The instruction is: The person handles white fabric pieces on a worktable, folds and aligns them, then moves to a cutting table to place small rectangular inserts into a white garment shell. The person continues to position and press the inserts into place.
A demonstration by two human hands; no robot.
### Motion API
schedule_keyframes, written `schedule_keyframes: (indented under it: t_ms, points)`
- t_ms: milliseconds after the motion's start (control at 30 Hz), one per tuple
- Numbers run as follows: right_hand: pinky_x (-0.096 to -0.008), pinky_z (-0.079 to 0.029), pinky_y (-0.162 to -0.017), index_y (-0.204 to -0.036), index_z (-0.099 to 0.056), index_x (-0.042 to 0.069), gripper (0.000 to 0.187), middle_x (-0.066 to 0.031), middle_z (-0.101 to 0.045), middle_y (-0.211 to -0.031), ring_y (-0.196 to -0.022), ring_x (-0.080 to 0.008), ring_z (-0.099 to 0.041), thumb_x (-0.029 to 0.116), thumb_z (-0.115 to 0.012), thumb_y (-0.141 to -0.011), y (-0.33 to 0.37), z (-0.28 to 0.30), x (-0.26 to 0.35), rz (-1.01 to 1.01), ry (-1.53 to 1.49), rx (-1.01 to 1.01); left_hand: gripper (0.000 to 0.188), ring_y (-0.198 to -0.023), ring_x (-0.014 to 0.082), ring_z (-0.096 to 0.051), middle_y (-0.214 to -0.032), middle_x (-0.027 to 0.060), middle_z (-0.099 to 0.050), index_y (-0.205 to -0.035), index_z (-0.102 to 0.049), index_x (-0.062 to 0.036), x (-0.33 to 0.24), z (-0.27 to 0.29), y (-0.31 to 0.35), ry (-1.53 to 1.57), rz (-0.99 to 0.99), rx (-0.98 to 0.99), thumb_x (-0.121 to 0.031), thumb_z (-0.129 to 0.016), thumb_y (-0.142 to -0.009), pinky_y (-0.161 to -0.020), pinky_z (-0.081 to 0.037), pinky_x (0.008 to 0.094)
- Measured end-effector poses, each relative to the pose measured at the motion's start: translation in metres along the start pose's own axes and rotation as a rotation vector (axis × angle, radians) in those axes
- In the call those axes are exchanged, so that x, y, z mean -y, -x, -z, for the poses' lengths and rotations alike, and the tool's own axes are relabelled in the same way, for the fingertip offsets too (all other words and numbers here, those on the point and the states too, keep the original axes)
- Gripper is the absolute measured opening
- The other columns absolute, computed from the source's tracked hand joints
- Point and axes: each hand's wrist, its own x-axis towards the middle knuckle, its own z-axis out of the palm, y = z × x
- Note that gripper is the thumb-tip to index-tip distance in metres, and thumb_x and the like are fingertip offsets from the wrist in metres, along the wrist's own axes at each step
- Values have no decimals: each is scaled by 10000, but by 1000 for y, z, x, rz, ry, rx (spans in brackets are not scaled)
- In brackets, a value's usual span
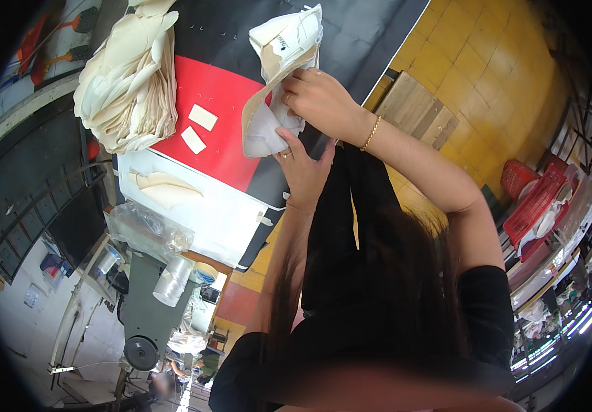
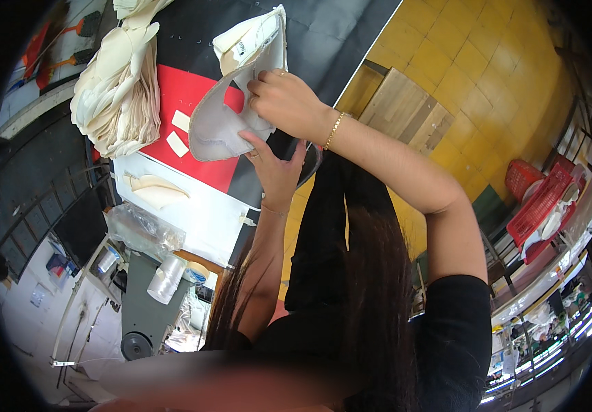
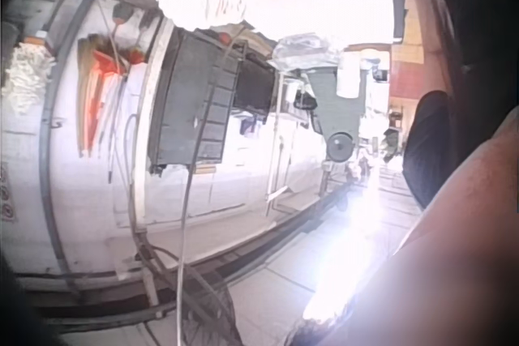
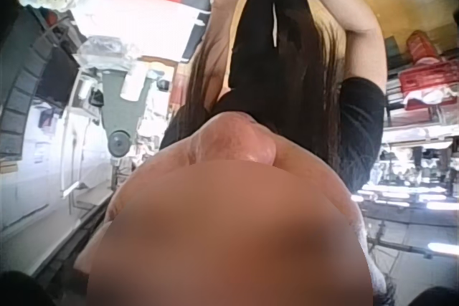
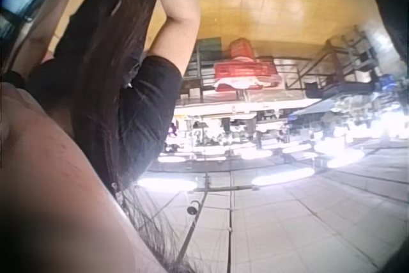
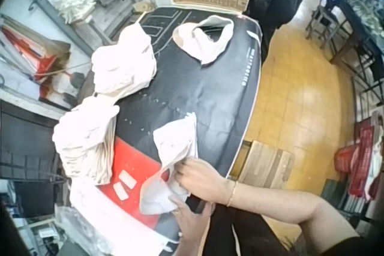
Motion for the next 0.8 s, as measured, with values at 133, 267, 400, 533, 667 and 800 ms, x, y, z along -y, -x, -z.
schedule_keyframes:
  t_ms: [133,267,400,533,667,800]
  points:
    - [-311,-524,-781,-704,-702,95,73,-46,-638,-830,-868,-208,-627,145,-680,-655,-13,-3,1,95,79,46,1260,-1406,563,-162,-1520,392,-159,-1517,120,49,0,-2,2,-13,3,-7,-310,-827,-767,-1151,-140,580]
    - [-310,-538,-749,-700,-697,94,80,-53,-636,-817,-853,-214,-638,151,-693,-644,-16,-5,1,144,111,108,1246,-1401,561,-172,-1516,401,-158,-1516,94,67,0,-3,4,-17,14,-17,-317,-825,-768,-1147,-157,579]
    - [-324,-552,-731,-688,-691,87,78,-56,-637,-831,-856,-222,-649,149,-699,-642,-18,-4,-6,177,65,83,1216,-1390,562,-188,-1501,416,-167,-1508,51,100,1,-3,4,-22,26,-24,-317,-821,-771,-1140,-182,569]
    - [-318,-572,-752,-850,-714,46,168,-71,-667,-849,-889,-228,-681,111,-678,-700,-17,0,-10,177,57,153,1200,-1375,559,-211,-1490,421,-179,-1505,37,112,1,-3,3,-18,10,-30,-307,-818,-775,-1132,-200,564]
    - [-329,-571,-765,-872,-709,27,184,-98,-662,-915,-911,-241,-671,110,-700,-708,-18,3,-11,150,-4,198,1195,-1365,552,-230,-1486,419,-191,-1506,36,111,-1,-3,3,-7,13,-38,-293,-818,-775,-1127,-207,562]
    - [-336,-542,-825,-837,-709,36,184,-85,-633,-965,-967,-242,-625,127,-737,-680,-15,8,-12,129,-131,180,1201,-1371,553,-217,-1490,417,-181,-1505,37,111,-2,-1,2,-2,19,-27,-299,-821,-771,-1130,-200,568]
